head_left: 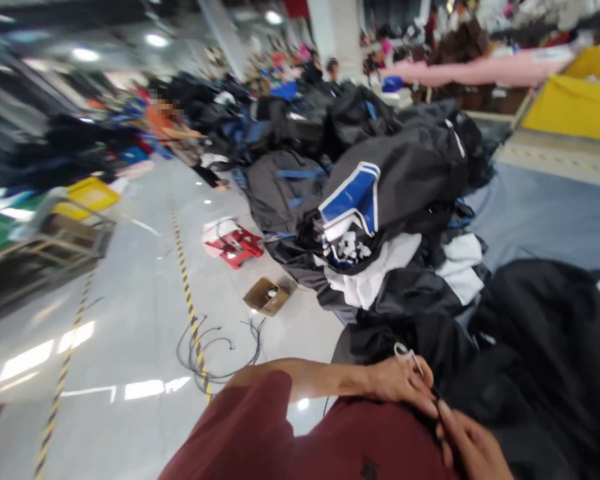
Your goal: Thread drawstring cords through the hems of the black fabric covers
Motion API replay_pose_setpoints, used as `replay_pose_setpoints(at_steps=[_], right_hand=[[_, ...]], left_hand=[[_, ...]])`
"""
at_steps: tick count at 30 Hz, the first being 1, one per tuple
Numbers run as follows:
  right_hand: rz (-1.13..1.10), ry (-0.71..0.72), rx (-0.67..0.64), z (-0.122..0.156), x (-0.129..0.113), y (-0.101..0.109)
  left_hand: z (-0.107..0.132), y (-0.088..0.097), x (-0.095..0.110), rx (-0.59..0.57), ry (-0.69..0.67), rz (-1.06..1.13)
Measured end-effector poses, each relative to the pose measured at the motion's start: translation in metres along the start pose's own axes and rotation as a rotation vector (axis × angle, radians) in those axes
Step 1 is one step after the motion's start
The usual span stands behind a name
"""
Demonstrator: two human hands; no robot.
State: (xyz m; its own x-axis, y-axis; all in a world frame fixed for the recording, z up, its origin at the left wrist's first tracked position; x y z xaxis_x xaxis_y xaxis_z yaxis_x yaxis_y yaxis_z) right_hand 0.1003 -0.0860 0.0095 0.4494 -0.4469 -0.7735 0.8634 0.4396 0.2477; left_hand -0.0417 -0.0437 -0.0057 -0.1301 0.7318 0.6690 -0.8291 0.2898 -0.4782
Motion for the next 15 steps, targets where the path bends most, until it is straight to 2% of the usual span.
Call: replay_pose_setpoints(at_steps=[4, 6, 11, 15], right_hand=[[-0.132, -0.026, 0.015, 0.007, -0.027, 0.005], [-0.217, -0.057, 0.022, 0.008, -0.034, 0.007], [-0.291, -0.112, 0.044, 0.014, -0.034, 0.006], [-0.398, -0.13, -0.018, 0.019, -0.029, -0.004]], left_hand=[[0.009, -0.011, 0.014, -0.01, -0.014, 0.108], [0.008, -0.011, 0.016, 0.0, -0.022, 0.128], [0.007, -0.007, 0.015, 0.014, -0.047, 0.091], [0.008, -0.01, 0.02, -0.002, -0.09, -0.029]])
Point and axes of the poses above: each hand's wrist, its own z-axis away from the middle knuckle, its own y-axis out of the back of the hand, x = y × z, the point moved 10 cm from there along -z, towards the middle knuckle, and after that the axes turned 7 degrees about z, right-handed, at the moved point
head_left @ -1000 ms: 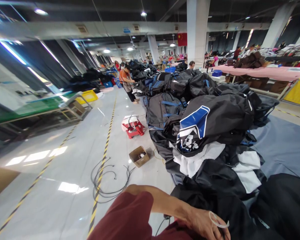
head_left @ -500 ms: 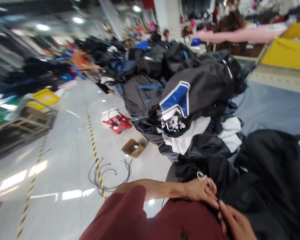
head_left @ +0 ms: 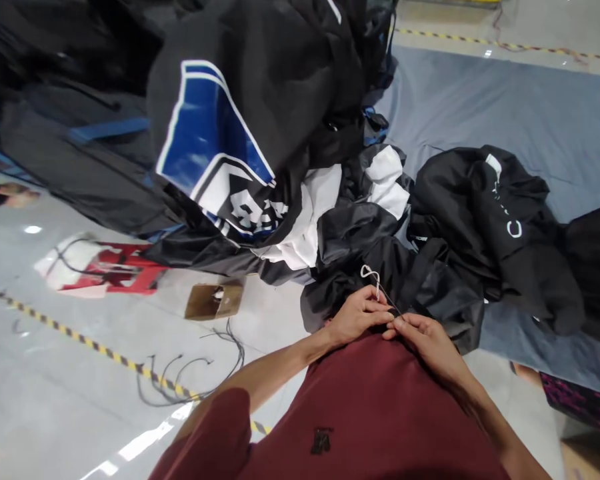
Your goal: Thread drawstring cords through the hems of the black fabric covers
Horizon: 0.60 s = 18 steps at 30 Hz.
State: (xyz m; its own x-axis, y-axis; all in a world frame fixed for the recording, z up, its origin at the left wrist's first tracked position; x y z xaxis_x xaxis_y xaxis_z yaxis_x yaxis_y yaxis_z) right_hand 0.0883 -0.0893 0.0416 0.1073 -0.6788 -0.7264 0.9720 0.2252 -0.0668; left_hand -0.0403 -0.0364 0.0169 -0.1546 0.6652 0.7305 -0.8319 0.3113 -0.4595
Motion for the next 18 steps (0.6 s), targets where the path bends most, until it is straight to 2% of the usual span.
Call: replay_pose_setpoints(at_steps=[5, 11, 18], right_hand=[[-0.077, -0.043, -0.013, 0.002, 0.008, -0.003], [-0.147, -0.052, -0.032, 0.01, 0.006, -0.01], [0.016, -0.016, 0.083, 0.015, 0.003, -0.004]], left_hand=[[0.004, 0.001, 0.005, 0.036, -0.013, -0.099], [0.006, -0.005, 0.004, -0.086, -0.032, -0.234], [0.008, -0.008, 0.0, -0.156, -0.061, -0.224]])
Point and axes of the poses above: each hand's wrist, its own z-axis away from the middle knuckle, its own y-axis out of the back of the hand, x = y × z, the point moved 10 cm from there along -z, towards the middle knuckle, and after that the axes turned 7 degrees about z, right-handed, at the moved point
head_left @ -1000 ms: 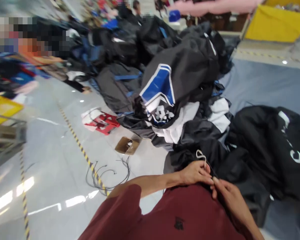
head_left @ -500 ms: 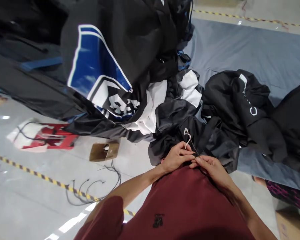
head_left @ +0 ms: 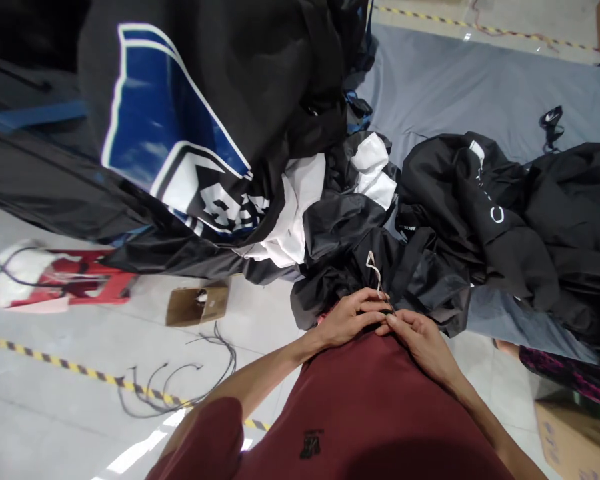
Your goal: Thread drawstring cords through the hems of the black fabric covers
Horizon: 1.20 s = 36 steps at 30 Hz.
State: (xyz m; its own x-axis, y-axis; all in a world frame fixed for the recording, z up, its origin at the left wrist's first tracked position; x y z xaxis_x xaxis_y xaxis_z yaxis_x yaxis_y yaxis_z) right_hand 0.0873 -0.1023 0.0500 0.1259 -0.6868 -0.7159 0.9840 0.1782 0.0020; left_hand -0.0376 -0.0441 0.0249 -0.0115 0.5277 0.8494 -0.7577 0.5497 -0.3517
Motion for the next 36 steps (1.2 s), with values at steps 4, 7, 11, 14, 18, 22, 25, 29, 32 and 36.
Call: replay_pose_setpoints(at_steps=[4, 7, 11, 14, 18, 22, 25, 29, 32, 36], right_hand=[[0.024, 0.024, 0.025, 0.001, -0.003, 0.002], [0.016, 0.032, 0.039, 0.001, -0.002, 0.003], [0.007, 0.015, 0.048, 0.0, 0.005, 0.003], [-0.006, 0.008, 0.06, -0.002, 0.011, 0.003], [0.027, 0.138, 0.092, -0.002, 0.002, 0.005], [0.076, 0.189, 0.043, 0.004, -0.003, 0.001], [0.066, 0.211, 0.018, 0.006, -0.008, 0.002], [0.064, 0.2, -0.011, 0.005, -0.012, 0.004], [0.045, 0.185, -0.035, 0.003, -0.013, 0.004], [0.045, 0.156, -0.002, 0.001, -0.013, 0.007]], left_hand=[[0.002, -0.001, 0.012, 0.008, -0.087, -0.143], [0.002, -0.001, 0.016, 0.02, -0.134, -0.19], [0.002, -0.003, 0.012, 0.006, -0.168, -0.192], [0.003, -0.008, 0.01, -0.046, -0.197, -0.257], [0.008, -0.014, 0.012, -0.089, -0.233, -0.392], [0.007, -0.008, 0.01, -0.032, -0.2, -0.376], [0.004, -0.003, 0.012, 0.037, -0.193, -0.266], [-0.001, -0.002, 0.013, 0.075, -0.154, -0.152], [-0.002, -0.001, 0.013, 0.088, -0.118, -0.114], [-0.002, 0.001, 0.013, 0.108, -0.091, -0.106]])
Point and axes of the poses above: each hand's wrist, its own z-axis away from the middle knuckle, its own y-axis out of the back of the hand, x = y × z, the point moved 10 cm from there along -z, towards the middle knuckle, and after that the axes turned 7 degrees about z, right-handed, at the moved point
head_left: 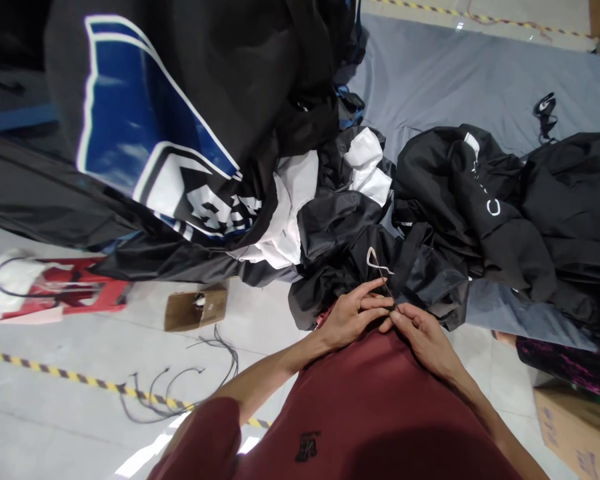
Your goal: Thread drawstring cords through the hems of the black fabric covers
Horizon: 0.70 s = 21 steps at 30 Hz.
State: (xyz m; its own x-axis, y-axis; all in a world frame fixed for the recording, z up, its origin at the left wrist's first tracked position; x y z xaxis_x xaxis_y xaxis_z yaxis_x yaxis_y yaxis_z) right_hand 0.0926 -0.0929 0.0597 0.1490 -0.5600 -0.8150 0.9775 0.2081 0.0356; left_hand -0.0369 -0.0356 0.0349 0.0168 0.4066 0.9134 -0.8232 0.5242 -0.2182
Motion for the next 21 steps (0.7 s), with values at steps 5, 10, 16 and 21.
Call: replay_pose_setpoints(at_steps=[5, 10, 16, 21], right_hand=[[0.051, -0.007, 0.049, -0.002, 0.0, 0.005], [0.037, -0.095, 0.202, -0.001, 0.011, 0.018], [0.044, -0.13, 0.266, 0.02, 0.003, 0.043], [0.036, -0.173, 0.152, 0.026, -0.003, 0.044]], left_hand=[[-0.001, -0.004, -0.005, -0.051, 0.014, 0.022], [-0.004, -0.023, 0.002, -0.261, -0.086, -0.142], [-0.005, -0.03, 0.017, -0.355, -0.32, -0.47], [-0.008, -0.041, 0.025, -0.403, -0.349, -0.518]])
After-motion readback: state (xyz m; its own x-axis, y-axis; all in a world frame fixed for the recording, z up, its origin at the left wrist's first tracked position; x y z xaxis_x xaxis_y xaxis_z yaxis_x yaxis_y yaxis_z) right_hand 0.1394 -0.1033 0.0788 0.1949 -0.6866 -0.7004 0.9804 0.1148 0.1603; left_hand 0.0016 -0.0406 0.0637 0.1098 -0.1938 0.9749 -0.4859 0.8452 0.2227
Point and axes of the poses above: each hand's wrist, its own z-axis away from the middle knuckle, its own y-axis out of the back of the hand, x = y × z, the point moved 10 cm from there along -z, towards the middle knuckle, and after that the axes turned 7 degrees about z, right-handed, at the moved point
